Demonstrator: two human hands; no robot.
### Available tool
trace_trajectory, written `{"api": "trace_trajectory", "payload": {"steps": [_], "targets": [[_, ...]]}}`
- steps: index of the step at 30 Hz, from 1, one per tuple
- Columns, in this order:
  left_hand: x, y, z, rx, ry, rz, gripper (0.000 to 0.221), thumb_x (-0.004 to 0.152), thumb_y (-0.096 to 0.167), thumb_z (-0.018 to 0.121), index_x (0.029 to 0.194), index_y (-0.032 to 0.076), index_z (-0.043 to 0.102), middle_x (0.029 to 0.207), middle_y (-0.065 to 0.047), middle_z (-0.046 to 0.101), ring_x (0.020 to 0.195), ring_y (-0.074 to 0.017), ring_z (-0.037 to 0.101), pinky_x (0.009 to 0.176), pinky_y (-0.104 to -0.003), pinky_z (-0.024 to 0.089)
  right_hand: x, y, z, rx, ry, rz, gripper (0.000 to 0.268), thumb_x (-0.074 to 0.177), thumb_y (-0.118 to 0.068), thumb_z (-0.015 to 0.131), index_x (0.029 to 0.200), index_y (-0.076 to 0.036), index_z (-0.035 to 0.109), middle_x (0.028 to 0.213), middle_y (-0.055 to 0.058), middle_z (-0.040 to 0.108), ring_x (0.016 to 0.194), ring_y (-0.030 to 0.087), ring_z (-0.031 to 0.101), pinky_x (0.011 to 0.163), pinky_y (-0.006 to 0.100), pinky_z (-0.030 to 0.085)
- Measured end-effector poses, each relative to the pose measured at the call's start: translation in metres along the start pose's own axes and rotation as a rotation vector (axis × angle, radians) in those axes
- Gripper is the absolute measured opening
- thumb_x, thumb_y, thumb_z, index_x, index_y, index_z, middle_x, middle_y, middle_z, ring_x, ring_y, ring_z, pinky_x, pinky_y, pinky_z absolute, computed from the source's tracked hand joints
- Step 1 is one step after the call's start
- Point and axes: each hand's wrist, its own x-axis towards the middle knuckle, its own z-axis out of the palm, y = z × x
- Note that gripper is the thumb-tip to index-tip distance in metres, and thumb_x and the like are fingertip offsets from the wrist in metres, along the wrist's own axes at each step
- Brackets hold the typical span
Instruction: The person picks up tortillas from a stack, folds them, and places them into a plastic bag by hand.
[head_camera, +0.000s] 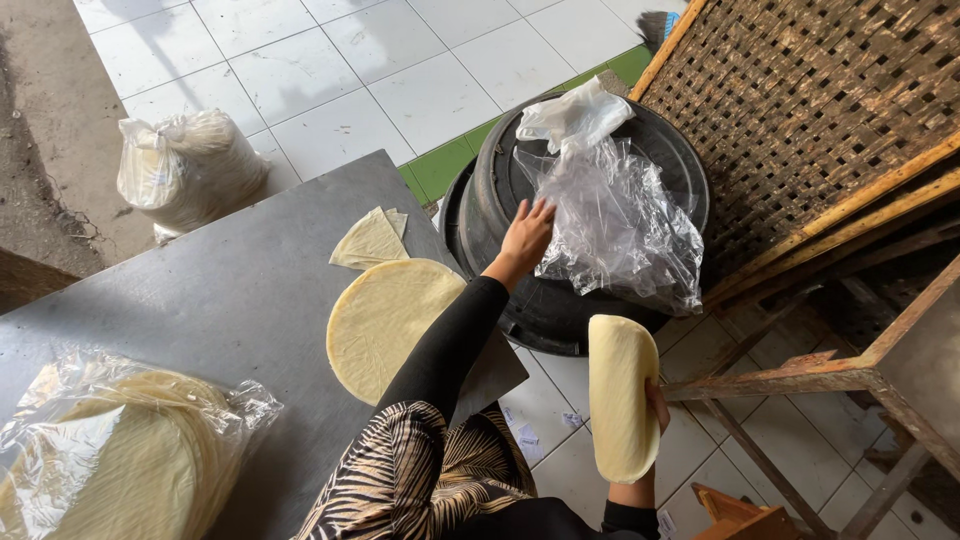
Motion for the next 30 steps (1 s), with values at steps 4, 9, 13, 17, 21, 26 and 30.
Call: {"api": "trace_trajectory", "payload": {"steps": [4,9,13,17,21,26,30], "targets": [[0.022,0.004,-0.050,-0.517,0.241,-0.069,0.019,0.103,0.015,0.060,0.116,0.006,0.071,0.127,-0.008,0.071,0.118,-0.0218,0.067,0.122,-0.042,0.037,0.006,0.000,0.004,-0.001,-0.012,0.000,0.031,0.087,-0.016,0.074,0.111,0.001,0.064,0.125,0.019,0.067,0.106,0.024,0.067,0.090,0.034,0.056],[0.006,0.004,-0.120,-0.722,0.281,-0.117,0.011,0.095,0.011,0.067,0.095,-0.001,0.066,0.097,-0.014,0.071,0.095,-0.0313,0.068,0.092,-0.042,0.052,0.012,0.005,0.015,-0.001,-0.041,0.015,0.032,0.088,-0.017,0.073,0.113,0.001,0.064,0.125,0.019,0.067,0.105,0.024,0.067,0.089,0.033,0.056],[-0.010,0.003,-0.135,-0.766,0.368,0.037,0.023,0.092,0.002,0.068,0.110,0.000,0.054,0.103,-0.017,0.069,0.097,-0.0345,0.066,0.085,-0.041,0.053,0.020,0.021,0.029,-0.012,-0.068,0.031,0.033,0.088,-0.017,0.072,0.114,0.001,0.063,0.125,0.019,0.067,0.105,0.024,0.068,0.089,0.033,0.056],[-0.021,0.012,-0.116,-0.383,0.142,0.006,0.057,0.089,0.006,0.074,0.141,0.012,0.050,0.121,-0.010,0.064,0.116,-0.0293,0.062,0.098,-0.042,0.051,0.014,0.039,0.038,-0.047,-0.066,0.039,0.033,0.089,-0.018,0.071,0.116,0.001,0.063,0.124,0.019,0.067,0.104,0.023,0.068,0.088,0.033,0.056],[-0.031,0.024,-0.091,-0.210,-0.022,0.080,0.098,0.068,0.036,0.092,0.150,0.017,0.041,0.146,-0.011,0.049,0.138,-0.0339,0.043,0.105,-0.049,0.042,-0.010,0.041,0.027,-0.079,-0.046,0.046,0.034,0.090,-0.018,0.070,0.117,0.001,0.063,0.124,0.019,0.067,0.104,0.023,0.068,0.088,0.033,0.057],[-0.011,0.050,-0.072,-0.104,-0.196,0.171,0.116,0.061,0.045,0.094,0.157,0.025,0.032,0.161,-0.006,0.034,0.150,-0.0358,0.028,0.115,-0.054,0.032,-0.026,0.017,0.004,-0.099,-0.024,0.033,0.035,0.090,-0.019,0.069,0.119,0.001,0.062,0.124,0.019,0.067,0.104,0.023,0.068,0.087,0.033,0.057],[-0.007,0.071,-0.040,-0.027,-0.141,0.204,0.093,0.075,0.027,0.080,0.155,0.032,0.032,0.164,0.001,0.028,0.149,-0.0347,0.027,0.111,-0.055,0.031,-0.024,-0.002,-0.009,-0.095,0.038,-0.016,0.036,0.091,-0.019,0.068,0.120,0.001,0.062,0.124,0.019,0.067,0.103,0.023,0.069,0.087,0.032,0.057]]}}
